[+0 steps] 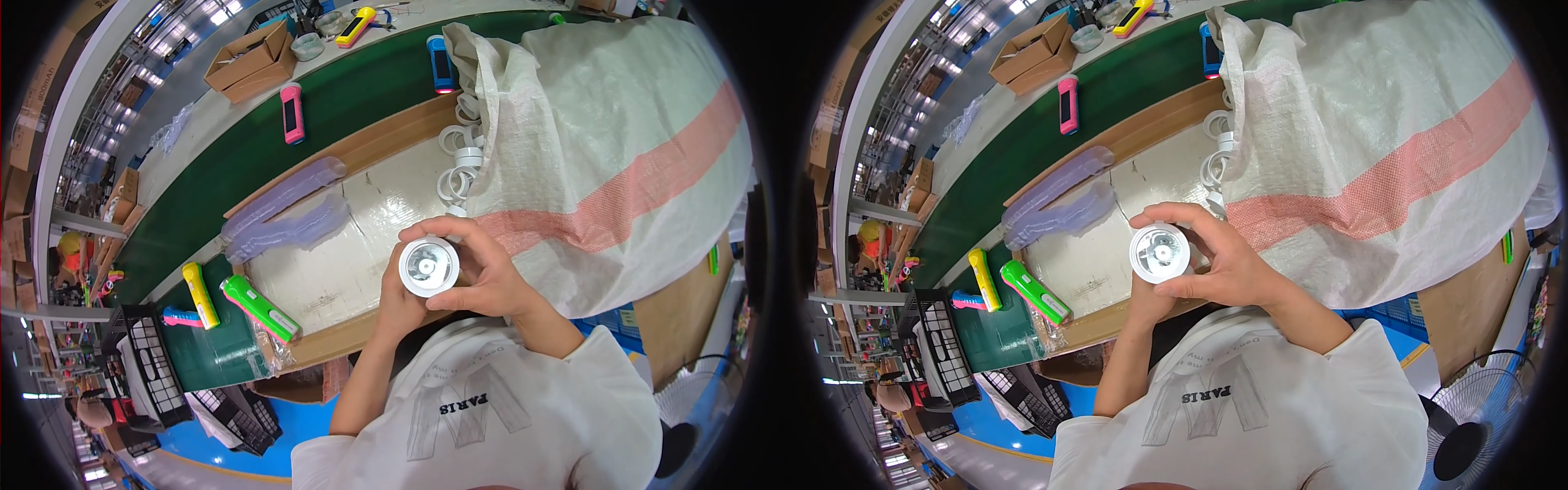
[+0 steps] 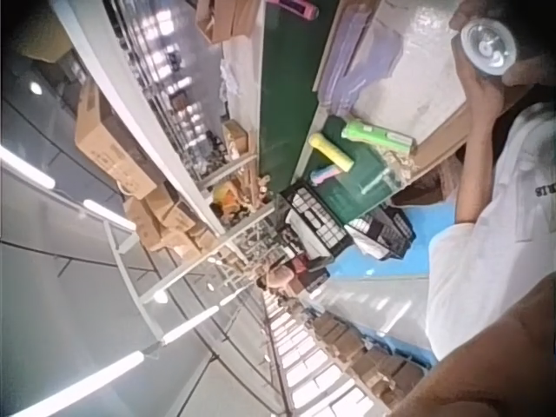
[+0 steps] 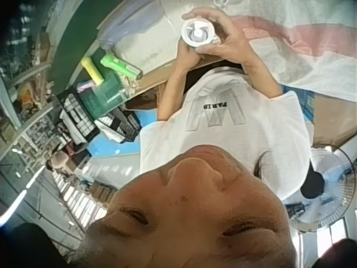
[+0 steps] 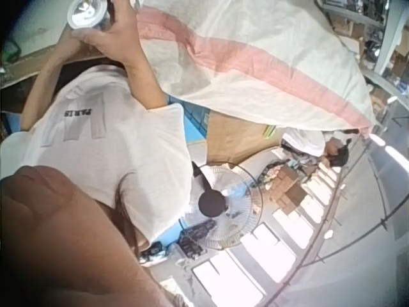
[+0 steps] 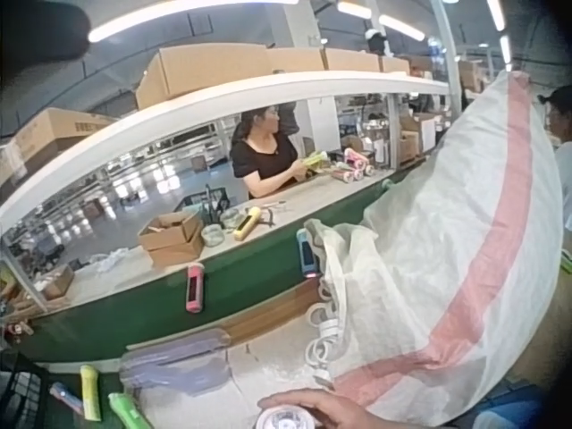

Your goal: Assembling plastic flashlights by attaching various components like lenses and caps at a workbench.

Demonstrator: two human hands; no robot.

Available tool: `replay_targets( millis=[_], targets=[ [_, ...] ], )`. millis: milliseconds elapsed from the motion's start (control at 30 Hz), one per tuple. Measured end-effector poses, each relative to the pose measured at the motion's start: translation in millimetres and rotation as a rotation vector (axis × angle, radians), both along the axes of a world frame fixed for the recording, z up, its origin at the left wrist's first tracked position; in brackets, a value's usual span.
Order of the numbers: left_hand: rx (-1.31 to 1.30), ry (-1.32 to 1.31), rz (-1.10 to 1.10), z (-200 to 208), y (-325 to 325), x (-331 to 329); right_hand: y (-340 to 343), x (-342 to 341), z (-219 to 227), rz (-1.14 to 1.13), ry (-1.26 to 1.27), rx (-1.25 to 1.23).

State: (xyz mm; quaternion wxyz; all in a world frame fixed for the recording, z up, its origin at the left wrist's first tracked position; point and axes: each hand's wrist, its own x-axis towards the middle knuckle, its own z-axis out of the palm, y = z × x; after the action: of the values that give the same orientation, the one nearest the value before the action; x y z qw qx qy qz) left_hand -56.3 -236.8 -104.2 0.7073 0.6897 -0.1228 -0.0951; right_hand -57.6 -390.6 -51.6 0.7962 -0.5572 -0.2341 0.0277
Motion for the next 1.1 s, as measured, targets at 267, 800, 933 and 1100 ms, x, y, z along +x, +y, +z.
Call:
replay_targets(
  millis=[267, 800, 933, 1100],
  targets=[
    [0.018, 0.010, -0.029, -7, 2, 8, 4, 0, -3, -0.075, -0.078, -0.162],
    [0.057, 0.046, -0.009, -13, 1, 10, 3, 5, -14, -0.057, -0.002, -0.133],
    [0.058, 0.047, -0.011, -16, 1, 9, 2, 3, -16, -0.064, 0.006, -0.122],
    [0.096, 0.020, -0.011, -22, 3, 7, 1, 1, -21, -0.059, -0.017, -0.132]
  ],
)
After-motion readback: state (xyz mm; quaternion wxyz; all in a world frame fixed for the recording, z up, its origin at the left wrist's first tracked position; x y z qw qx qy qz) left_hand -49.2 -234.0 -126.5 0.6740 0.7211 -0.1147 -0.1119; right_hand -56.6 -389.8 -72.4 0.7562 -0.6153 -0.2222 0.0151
